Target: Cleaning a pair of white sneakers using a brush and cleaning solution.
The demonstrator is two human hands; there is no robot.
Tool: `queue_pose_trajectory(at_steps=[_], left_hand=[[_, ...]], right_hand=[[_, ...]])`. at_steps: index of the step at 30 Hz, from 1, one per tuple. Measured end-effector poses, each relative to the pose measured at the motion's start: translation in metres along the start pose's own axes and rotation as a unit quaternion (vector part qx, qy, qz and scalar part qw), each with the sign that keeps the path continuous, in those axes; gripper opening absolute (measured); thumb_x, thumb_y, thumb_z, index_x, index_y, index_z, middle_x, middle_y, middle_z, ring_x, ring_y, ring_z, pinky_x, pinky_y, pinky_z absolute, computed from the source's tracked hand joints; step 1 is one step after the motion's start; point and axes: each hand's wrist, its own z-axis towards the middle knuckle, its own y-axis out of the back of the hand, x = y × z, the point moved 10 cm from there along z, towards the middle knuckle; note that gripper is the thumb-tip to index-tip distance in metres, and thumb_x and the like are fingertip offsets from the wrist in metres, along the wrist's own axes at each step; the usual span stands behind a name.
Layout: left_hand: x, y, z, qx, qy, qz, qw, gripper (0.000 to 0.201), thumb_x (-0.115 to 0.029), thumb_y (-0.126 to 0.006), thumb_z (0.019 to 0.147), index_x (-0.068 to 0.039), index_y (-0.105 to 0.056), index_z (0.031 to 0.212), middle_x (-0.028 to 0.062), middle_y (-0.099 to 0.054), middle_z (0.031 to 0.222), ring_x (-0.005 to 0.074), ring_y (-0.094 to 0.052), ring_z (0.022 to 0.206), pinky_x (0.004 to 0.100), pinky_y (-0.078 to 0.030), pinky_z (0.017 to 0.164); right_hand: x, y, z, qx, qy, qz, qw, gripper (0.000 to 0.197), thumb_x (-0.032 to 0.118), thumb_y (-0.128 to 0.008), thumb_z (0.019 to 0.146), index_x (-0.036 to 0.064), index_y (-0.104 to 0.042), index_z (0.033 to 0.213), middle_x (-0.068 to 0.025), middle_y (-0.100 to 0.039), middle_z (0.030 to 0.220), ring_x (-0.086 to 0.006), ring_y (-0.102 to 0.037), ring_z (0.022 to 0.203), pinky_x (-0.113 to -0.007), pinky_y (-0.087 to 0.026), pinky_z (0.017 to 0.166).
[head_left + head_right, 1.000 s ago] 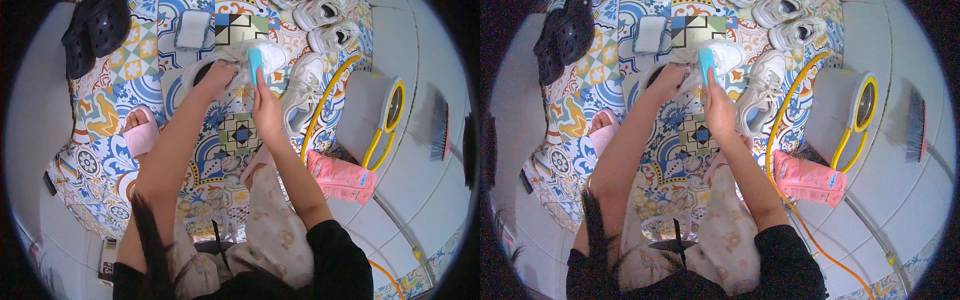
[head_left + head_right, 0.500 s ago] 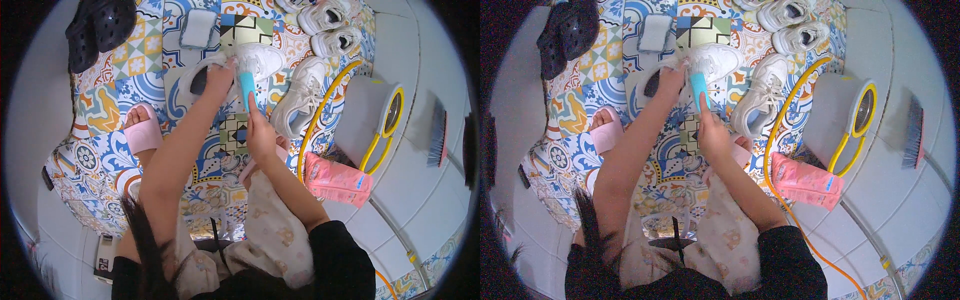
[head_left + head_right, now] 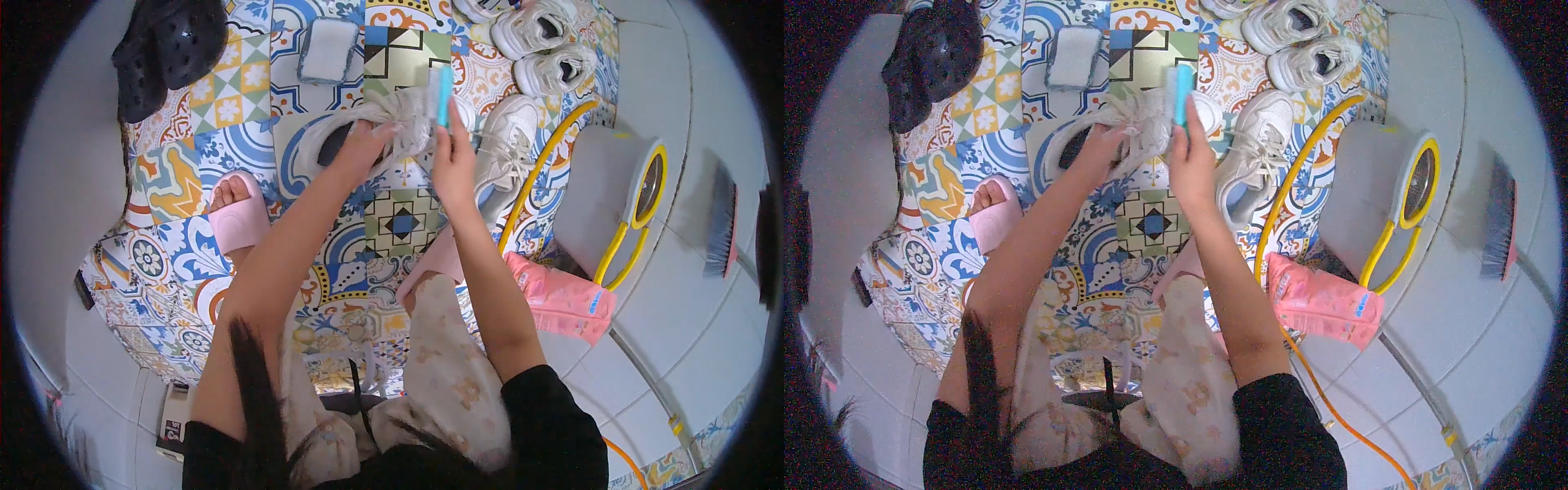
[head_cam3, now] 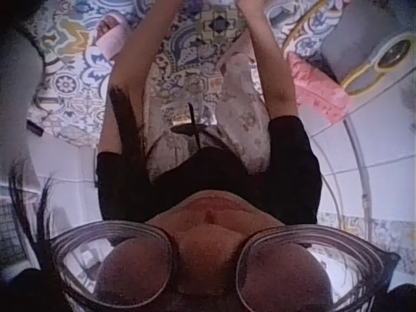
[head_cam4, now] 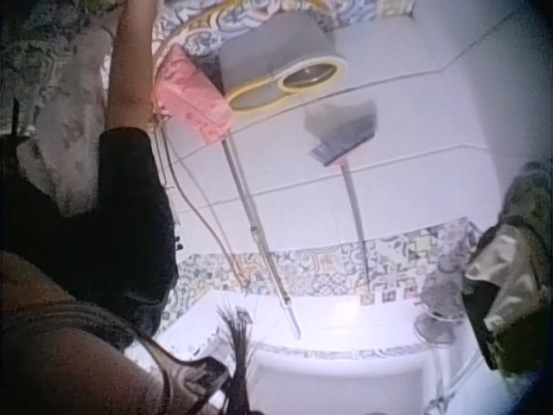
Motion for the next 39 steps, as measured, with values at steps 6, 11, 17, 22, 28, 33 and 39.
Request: queue_pose_trajectory(at_steps=[6,11,17,22,28,33,39], left_hand=[[0.009,-0.011,0.004,0.007,0.103,-0.272,0.957,0.046,-0.036,-0.038,0.096,-0.003,-0.047,0.129,0.0106,-0.056,0.124,0.0234,-0.057,0.111,0.0386,-0.049,0.092],[0.013,-0.006,0.007,-0.065,0.096,-0.049,0.992,0.042,-0.027,-0.056,0.092,-0.002,-0.052,0.125,0.0097,-0.06,0.117,0.0216,-0.061,0.102,0.0357,-0.05,0.085],[-0.001,-0.011,0.01,0.004,-0.08,0.125,0.989,0.041,-0.023,-0.066,0.085,0.004,-0.06,0.115,0.014,-0.065,0.111,0.0238,-0.061,0.104,0.0326,-0.046,0.089],[-0.004,-0.005,0.004,-0.013,-0.123,0.188,0.974,0.037,-0.021,-0.063,0.085,0.002,-0.061,0.113,0.0178,-0.065,0.111,0.0287,-0.061,0.104,0.0355,-0.045,0.092],[0.01,0.0,0.01,-0.011,-0.027,0.311,0.95,0.046,-0.035,-0.059,0.087,0.003,-0.061,0.114,0.0183,-0.065,0.109,0.0302,-0.061,0.101,0.0361,-0.045,0.091],[0.008,-0.018,0.0,0.012,-0.029,0.306,0.952,0.036,-0.023,-0.054,0.09,-0.001,-0.059,0.118,0.0245,-0.061,0.114,0.0369,-0.058,0.109,0.0397,-0.044,0.093],[0.043,0.027,0.022,-0.148,0.063,0.112,0.98,0.048,-0.033,-0.058,0.088,0.002,-0.057,0.12,0.0183,-0.064,0.112,0.0265,-0.06,0.103,0.0367,-0.045,0.088]], right_hand=[[-0.02,0.018,-0.02,-0.058,-0.052,0.155,0.985,0.05,0.008,-0.045,0.098,0.0102,-0.032,0.147,0.0067,-0.036,0.065,-0.0027,-0.031,0.057,-0.019,-0.028,0.051],[-0.015,0.013,-0.045,-0.017,-0.093,0.124,0.988,0.046,0.008,-0.042,0.098,0.0041,-0.034,0.144,-0.0209,-0.051,0.132,-0.0219,-0.051,0.117,-0.029,-0.038,0.098],[-0.004,0.0,-0.063,-0.002,-0.087,0.136,0.987,0.047,0.009,-0.041,0.099,0.003,-0.032,0.144,-0.0216,-0.048,0.136,-0.0245,-0.047,0.126,-0.03,-0.035,0.102],[0.025,-0.005,-0.082,0.04,-0.049,0.046,0.997,0.051,0.009,-0.042,0.097,0.0077,-0.029,0.147,-0.0251,-0.057,0.123,-0.0327,-0.061,0.104,-0.035,-0.046,0.09],[0.006,-0.033,-0.036,0.12,0.009,-0.246,0.962,0.076,0.005,-0.05,0.086,0.0166,-0.013,0.151,-0.0238,-0.063,0.093,-0.042,-0.063,0.075,-0.049,-0.051,0.063],[0.0,-0.029,-0.016,0.088,-0.015,-0.243,0.966,0.077,0.007,-0.05,0.086,0.0184,-0.011,0.151,-0.0235,-0.062,0.089,-0.0399,-0.063,0.07,-0.05,-0.051,0.06],[0.0,-0.043,-0.093,0.197,-0.029,-0.269,0.942,0.078,0.002,-0.05,0.083,0.0234,-0.016,0.151,-0.0199,-0.063,0.082,-0.037,-0.064,0.068,-0.047,-0.051,0.06]])
